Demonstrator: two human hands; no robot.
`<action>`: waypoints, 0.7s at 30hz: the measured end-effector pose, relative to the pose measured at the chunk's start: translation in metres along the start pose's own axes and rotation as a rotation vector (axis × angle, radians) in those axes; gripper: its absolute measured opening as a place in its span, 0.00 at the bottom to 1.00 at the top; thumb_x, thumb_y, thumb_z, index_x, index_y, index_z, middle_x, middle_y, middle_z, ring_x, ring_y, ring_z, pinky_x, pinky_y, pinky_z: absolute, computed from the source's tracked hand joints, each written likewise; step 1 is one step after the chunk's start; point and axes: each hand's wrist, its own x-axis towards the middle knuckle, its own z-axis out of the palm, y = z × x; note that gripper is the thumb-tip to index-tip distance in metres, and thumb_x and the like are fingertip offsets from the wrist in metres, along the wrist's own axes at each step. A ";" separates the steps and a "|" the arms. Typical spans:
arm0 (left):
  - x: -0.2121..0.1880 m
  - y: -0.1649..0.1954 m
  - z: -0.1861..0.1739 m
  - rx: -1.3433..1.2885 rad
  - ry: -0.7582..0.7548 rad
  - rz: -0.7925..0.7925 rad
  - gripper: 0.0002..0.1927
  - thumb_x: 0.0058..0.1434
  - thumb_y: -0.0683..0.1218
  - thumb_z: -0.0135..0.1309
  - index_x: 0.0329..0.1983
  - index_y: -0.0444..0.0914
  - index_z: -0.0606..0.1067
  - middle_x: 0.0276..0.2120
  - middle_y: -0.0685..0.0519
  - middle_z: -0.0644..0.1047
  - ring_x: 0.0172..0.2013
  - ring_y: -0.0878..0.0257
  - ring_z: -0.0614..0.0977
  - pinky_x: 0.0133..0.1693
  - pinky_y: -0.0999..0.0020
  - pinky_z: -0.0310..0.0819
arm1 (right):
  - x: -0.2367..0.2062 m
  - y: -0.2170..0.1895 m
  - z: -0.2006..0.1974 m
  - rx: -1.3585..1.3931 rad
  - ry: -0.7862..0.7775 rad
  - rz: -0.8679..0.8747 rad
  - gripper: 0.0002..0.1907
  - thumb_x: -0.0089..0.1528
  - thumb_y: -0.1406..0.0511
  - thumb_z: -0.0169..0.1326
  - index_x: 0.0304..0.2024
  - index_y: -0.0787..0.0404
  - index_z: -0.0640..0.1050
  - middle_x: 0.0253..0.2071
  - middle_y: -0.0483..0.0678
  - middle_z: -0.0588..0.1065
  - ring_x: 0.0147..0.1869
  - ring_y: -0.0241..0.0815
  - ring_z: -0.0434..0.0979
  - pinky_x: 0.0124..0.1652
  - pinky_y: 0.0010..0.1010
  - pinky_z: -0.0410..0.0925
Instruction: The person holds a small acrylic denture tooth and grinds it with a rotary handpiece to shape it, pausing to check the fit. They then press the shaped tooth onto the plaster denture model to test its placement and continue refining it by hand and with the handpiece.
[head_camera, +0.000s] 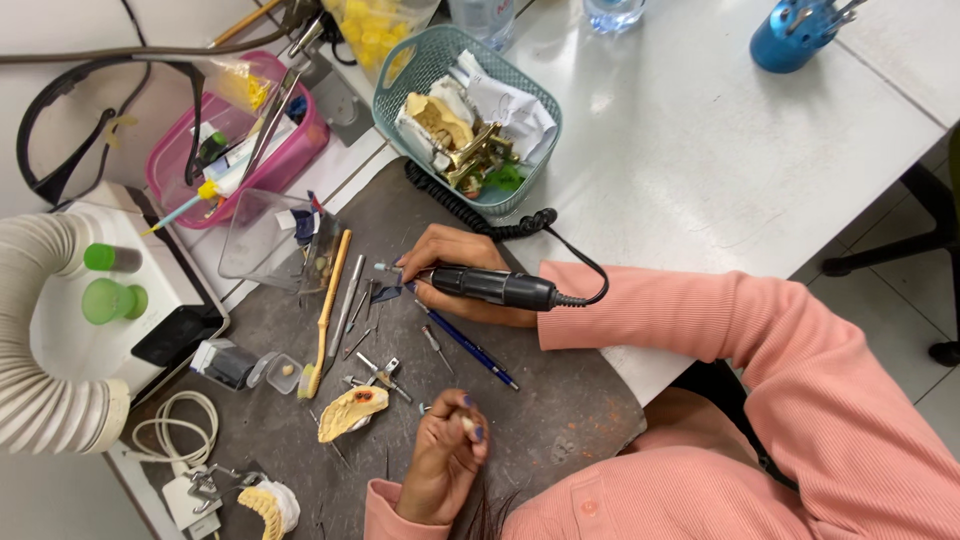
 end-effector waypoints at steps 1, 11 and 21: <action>0.000 -0.003 0.000 0.057 0.005 -0.057 0.20 0.63 0.46 0.63 0.52 0.35 0.69 0.31 0.50 0.75 0.31 0.63 0.77 0.35 0.73 0.73 | -0.001 0.000 0.000 0.010 0.007 0.010 0.09 0.60 0.74 0.60 0.42 0.63 0.78 0.45 0.50 0.77 0.52 0.44 0.81 0.50 0.32 0.74; -0.001 -0.010 -0.015 0.152 -0.147 -0.154 0.26 0.62 0.46 0.64 0.58 0.34 0.66 0.30 0.49 0.75 0.31 0.62 0.78 0.34 0.71 0.75 | -0.003 0.002 -0.004 0.042 0.052 0.129 0.07 0.63 0.71 0.60 0.44 0.62 0.79 0.44 0.47 0.76 0.47 0.38 0.78 0.47 0.28 0.71; 0.004 -0.019 -0.022 0.068 -0.193 -0.127 0.27 0.64 0.47 0.62 0.60 0.32 0.65 0.31 0.48 0.74 0.32 0.60 0.76 0.34 0.70 0.73 | -0.017 -0.005 -0.016 0.091 0.040 0.032 0.06 0.66 0.68 0.58 0.45 0.62 0.79 0.42 0.47 0.77 0.44 0.37 0.78 0.44 0.29 0.72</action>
